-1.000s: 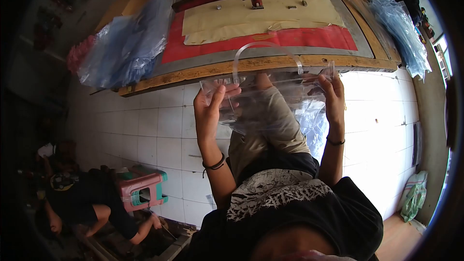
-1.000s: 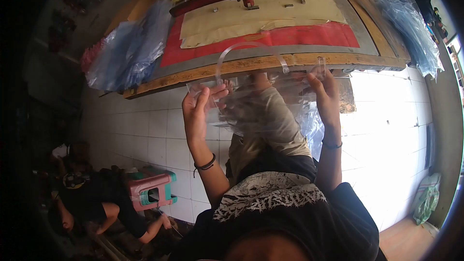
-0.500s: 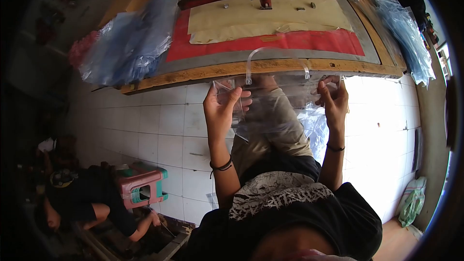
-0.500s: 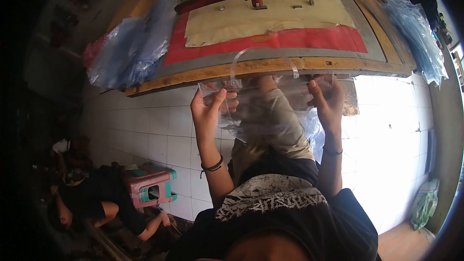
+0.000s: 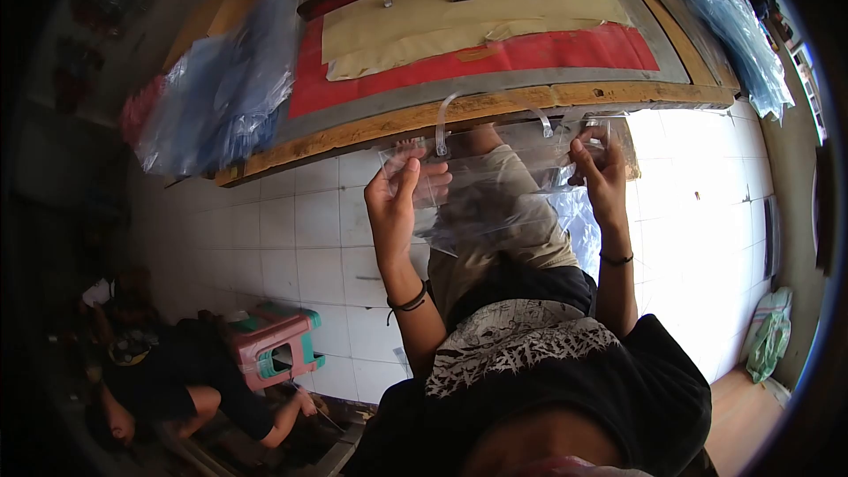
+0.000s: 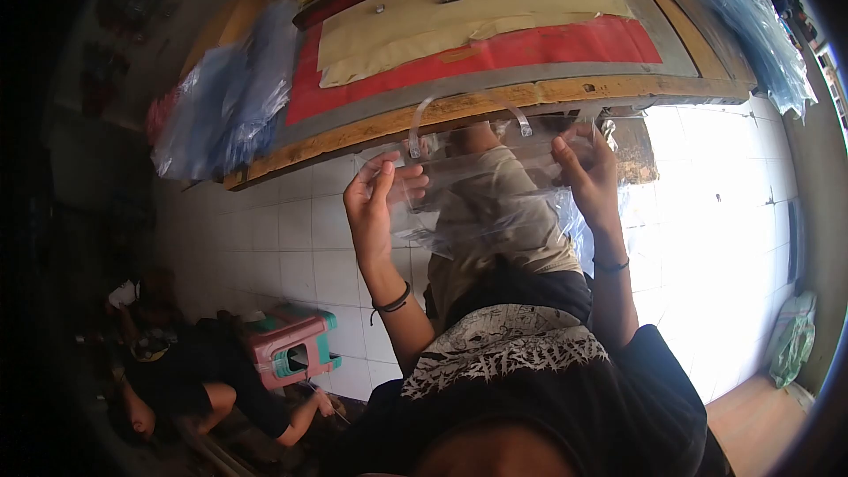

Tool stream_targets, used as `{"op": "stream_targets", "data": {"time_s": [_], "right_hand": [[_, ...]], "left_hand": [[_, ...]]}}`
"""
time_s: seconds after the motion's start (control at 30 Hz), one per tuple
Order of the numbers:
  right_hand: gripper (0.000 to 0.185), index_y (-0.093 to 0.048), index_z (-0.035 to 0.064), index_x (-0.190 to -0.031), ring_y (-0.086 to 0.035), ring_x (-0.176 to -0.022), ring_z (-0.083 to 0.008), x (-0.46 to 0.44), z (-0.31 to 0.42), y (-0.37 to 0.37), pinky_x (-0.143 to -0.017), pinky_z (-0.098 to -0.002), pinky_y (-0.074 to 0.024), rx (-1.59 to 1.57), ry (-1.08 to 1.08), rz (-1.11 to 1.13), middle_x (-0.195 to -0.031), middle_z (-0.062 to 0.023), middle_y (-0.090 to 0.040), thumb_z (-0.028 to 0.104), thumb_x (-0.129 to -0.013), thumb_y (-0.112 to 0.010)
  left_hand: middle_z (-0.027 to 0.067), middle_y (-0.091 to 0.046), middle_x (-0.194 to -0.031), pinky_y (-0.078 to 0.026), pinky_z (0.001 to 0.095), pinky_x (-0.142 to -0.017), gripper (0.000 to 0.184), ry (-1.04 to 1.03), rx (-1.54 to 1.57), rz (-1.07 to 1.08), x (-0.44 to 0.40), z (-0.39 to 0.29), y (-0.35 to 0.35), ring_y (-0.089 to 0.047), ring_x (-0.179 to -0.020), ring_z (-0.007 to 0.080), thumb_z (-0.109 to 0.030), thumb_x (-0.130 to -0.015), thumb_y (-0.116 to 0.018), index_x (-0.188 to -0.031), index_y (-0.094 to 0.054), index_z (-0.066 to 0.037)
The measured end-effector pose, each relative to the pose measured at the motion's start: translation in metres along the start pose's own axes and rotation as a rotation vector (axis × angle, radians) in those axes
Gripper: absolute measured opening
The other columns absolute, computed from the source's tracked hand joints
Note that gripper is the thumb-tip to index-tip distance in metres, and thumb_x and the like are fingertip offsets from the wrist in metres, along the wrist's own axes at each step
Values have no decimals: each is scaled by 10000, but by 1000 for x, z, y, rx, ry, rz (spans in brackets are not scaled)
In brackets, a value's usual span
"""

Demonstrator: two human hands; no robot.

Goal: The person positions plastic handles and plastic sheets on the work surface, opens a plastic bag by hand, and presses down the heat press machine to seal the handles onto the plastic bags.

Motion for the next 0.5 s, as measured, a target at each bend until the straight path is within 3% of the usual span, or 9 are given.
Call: {"op": "stream_targets", "data": {"time_s": [0.27,0.5], "right_hand": [[211,-551,57,-981,-493,-550,-25,-1,1,-4,-502,-187,-374,3,-8,7,-667,35,-570,225,-909,-658],[199,-541,81,-985,-556,-629,-37,1,-2,-3,-502,-178,-410,33,3,22,-737,19,-565,242,-923,-639]], "left_hand": [[185,-685,-889,-559,311,-650,263,-44,-69,-47,-3,-4,1,-691,-725,222,-176,-958,-558,-1108,-565,40],[167,-687,-899,-556,304,-651,257,-57,-98,-33,-4,-3,-1,-686,-727,210,-168,-960,-555,-1123,-562,30]]}}
Point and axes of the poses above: each hand's wrist, its own x-axis away from the middle knuckle, its own y-axis out of the back of the hand, z = x × y, the point moved 9 cm from there along -x, towards the middle knuckle
